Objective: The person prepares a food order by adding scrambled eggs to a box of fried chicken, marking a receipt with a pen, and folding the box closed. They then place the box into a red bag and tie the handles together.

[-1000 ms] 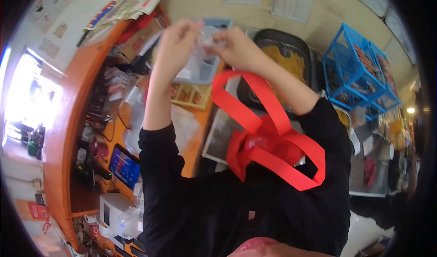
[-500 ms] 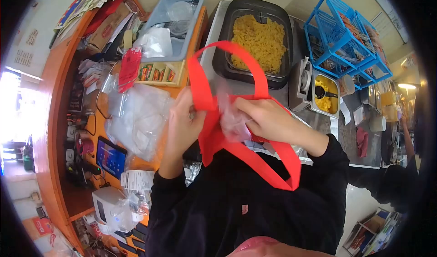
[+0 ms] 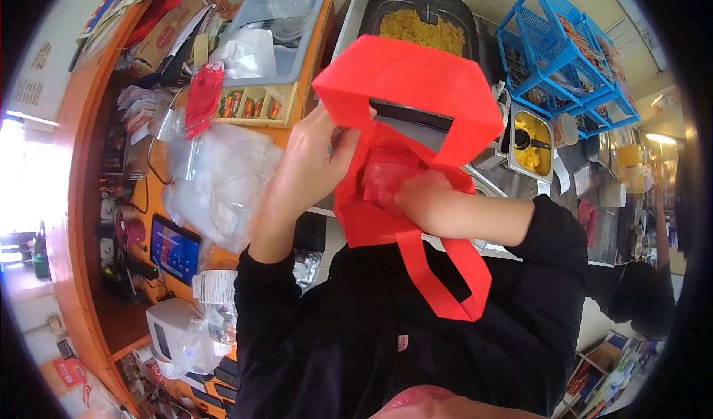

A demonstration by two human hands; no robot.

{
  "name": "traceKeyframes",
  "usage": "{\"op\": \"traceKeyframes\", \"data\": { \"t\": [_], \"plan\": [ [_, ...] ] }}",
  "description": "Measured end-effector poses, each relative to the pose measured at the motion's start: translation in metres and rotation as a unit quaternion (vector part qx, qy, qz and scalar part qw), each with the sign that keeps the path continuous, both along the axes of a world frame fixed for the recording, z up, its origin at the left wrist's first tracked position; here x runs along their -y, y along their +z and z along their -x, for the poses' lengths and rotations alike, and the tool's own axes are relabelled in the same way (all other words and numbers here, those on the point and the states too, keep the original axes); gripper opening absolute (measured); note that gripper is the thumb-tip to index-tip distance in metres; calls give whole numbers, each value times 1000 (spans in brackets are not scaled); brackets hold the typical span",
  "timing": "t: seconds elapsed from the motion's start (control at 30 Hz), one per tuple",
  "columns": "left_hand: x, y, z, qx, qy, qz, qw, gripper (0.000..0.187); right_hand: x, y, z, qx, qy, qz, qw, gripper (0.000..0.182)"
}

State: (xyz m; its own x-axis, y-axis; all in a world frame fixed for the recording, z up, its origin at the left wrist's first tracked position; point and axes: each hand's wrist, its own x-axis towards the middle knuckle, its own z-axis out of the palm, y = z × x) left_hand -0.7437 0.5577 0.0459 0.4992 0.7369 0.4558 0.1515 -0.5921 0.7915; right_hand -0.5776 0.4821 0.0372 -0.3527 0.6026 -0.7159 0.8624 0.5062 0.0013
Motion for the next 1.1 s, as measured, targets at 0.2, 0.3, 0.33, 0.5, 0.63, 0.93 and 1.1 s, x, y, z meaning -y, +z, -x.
{"op": "traceKeyframes", "data": {
  "t": [0.2, 0.3, 0.33, 0.5, 0.63, 0.93, 1.1],
  "plan": [
    [-7, 11, -3, -22, -17, -136, 990, 26, 14, 40, -41, -233, 59, -153, 959, 16],
    [-8, 24, -8, 20, -109, 5, 994, 29, 17, 27, -44, -232, 64, -218, 946, 21],
    [-9, 30, -9, 36, -131, 10, 991, 29, 15, 25, -41, -213, 36, -195, 957, 17],
    [20, 40, 22, 171, -77, -26, 982, 29, -2, -19, -35, -338, -122, -147, 922, 14],
    [80, 38, 15, -119, -212, -174, 954, 35, -23, -43, -43, -555, -35, -78, 827, 16],
    [95, 8, 43, -368, -211, -102, 900, 19, -67, -45, 9, -309, -7, 48, 950, 19],
    [80, 4, 38, -419, -149, -16, 895, 16, -61, -16, -2, -241, 7, 76, 967, 18]
  ]
}}
